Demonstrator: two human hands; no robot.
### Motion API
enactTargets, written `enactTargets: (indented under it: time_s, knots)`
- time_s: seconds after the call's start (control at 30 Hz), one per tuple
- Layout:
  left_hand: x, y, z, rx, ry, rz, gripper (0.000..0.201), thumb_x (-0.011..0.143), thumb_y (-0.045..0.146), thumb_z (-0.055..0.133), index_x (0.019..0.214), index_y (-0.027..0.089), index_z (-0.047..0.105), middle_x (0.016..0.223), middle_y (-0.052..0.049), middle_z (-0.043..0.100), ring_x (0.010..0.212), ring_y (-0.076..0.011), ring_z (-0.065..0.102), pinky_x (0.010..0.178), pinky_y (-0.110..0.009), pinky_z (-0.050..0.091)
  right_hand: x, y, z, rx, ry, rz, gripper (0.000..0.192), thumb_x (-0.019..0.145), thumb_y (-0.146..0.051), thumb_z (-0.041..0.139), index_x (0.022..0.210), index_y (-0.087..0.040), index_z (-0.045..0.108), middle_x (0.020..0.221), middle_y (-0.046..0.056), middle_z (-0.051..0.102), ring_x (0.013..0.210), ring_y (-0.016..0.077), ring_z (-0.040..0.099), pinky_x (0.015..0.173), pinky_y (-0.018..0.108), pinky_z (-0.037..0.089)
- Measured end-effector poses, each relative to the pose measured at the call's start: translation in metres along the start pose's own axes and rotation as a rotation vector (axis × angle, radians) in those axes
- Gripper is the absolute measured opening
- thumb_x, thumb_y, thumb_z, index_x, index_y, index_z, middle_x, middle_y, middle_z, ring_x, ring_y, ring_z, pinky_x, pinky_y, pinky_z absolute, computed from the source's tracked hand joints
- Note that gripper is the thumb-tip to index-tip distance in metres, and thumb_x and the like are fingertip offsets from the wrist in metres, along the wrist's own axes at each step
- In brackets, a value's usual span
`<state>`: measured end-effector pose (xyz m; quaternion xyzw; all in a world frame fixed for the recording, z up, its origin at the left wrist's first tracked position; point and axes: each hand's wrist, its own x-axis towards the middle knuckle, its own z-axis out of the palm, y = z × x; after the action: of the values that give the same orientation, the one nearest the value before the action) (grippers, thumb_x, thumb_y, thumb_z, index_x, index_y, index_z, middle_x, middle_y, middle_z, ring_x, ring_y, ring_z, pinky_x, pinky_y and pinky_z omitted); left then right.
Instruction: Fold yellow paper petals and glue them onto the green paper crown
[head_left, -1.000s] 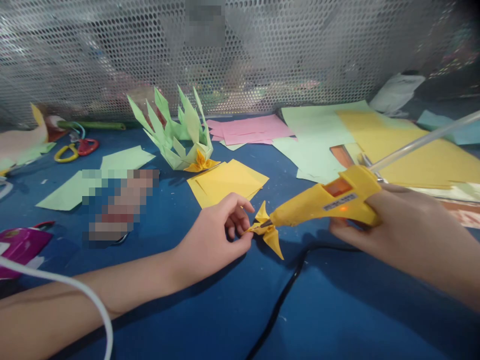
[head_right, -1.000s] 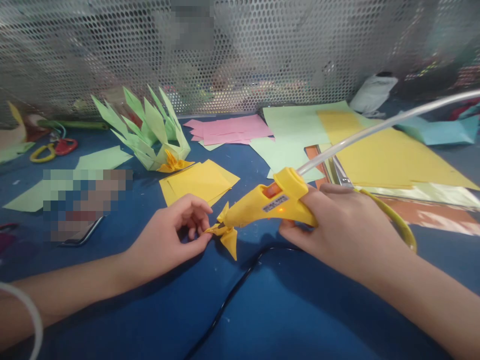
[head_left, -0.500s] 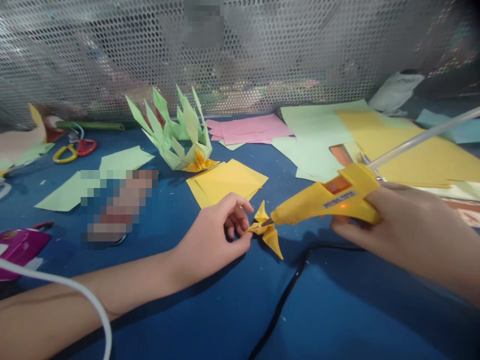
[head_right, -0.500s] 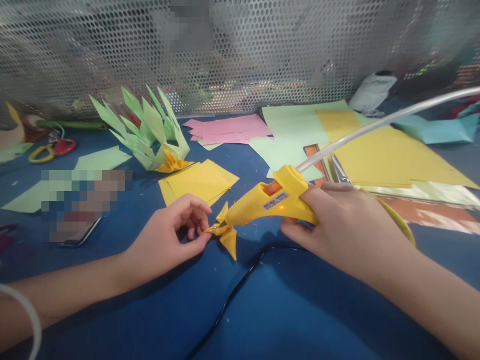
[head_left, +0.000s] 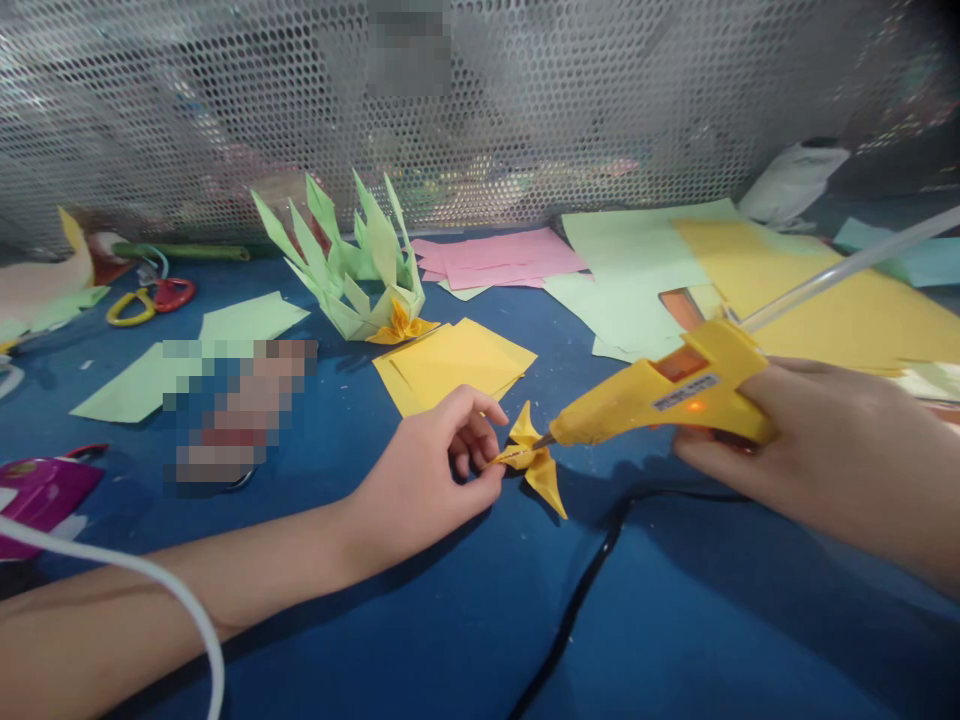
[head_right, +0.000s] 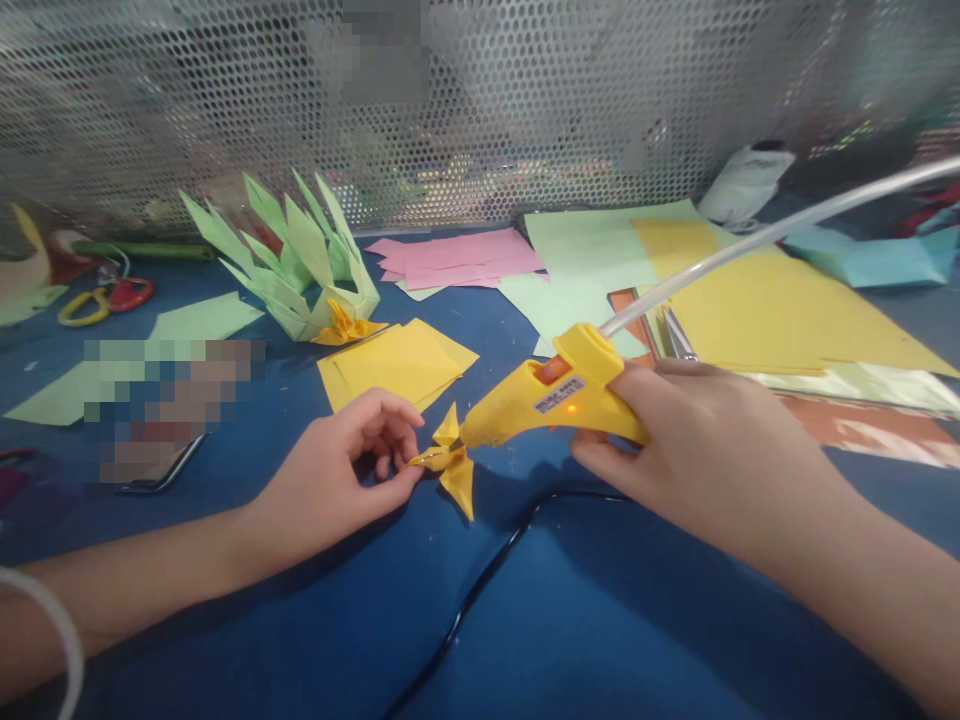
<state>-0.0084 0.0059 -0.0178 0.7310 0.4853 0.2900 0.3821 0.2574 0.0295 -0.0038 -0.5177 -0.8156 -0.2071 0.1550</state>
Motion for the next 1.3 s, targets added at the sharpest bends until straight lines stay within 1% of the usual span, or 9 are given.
enactTargets:
  time_s: [0.1,0.33,0.5,0.67,0.87,1.3]
  knots:
    - [-0.0004,-0.0005,0.0003,-0.001,-0.001,0.002,0.027,0.073,0.008,0.059,0.096,0.019,0.05,0.074,0.004,0.059,0.061,-0.0072,0.053,0.056,-0.018,0.046,-0.0013,0.0022,0.0,-0.008,0.079,-0.147,0.029,0.081,-0.04,0.033,0.063,-0.026,0.014,0.047,-0.005,0.029,0.038,0.0129,0.03,0.041,0.026,0.023]
    - [-0.0002,-0.0014,0.0014,-0.003,-0.007,0.012,0.027,0.074,0.008,0.059,0.097,0.019,0.05,0.075,0.004,0.059,0.061,-0.0066,0.053,0.057,-0.018,0.046,0.0003,0.003,-0.0029,-0.056,0.125,-0.224,0.03,0.085,-0.036,0.031,0.067,-0.027,0.009,0.048,-0.007,0.023,0.037,0.0122,0.027,0.038,0.025,0.02]
    - [-0.0001,-0.0007,0.0005,0.004,-0.008,0.006,0.027,0.074,0.009,0.059,0.097,0.019,0.05,0.076,0.004,0.059,0.062,-0.007,0.053,0.057,-0.018,0.046,-0.0005,0.0044,-0.0034,-0.08,0.117,-0.226,0.03,0.086,-0.037,0.03,0.068,-0.027,0.008,0.049,-0.007,0.022,0.036,0.012,0.027,0.038,0.025,0.02]
    - [0.0001,0.0001,0.0007,0.0,-0.001,0.015,0.027,0.073,0.008,0.058,0.096,0.018,0.05,0.075,0.004,0.059,0.06,-0.0065,0.053,0.056,-0.018,0.045,-0.0013,0.0064,-0.003,-0.089,0.097,-0.21,0.03,0.086,-0.038,0.029,0.066,-0.027,0.01,0.049,-0.007,0.024,0.036,0.012,0.028,0.038,0.024,0.02]
    - [0.0002,-0.001,0.0012,-0.01,0.004,0.015,0.027,0.073,0.007,0.059,0.096,0.018,0.05,0.074,0.005,0.058,0.06,-0.0058,0.053,0.056,-0.017,0.045,-0.0008,0.0081,-0.0029,-0.092,0.102,-0.201,0.031,0.087,-0.045,0.026,0.066,-0.027,0.011,0.051,-0.006,0.024,0.037,0.0123,0.027,0.039,0.023,0.018]
    - [0.0,-0.0012,0.001,-0.006,0.005,0.02,0.028,0.073,0.006,0.059,0.097,0.018,0.051,0.074,0.005,0.058,0.061,-0.0058,0.053,0.057,-0.017,0.046,-0.0012,0.0101,-0.0015,-0.094,0.108,-0.211,0.033,0.086,-0.046,0.027,0.066,-0.026,0.012,0.05,-0.006,0.025,0.037,0.0121,0.027,0.04,0.023,0.018]
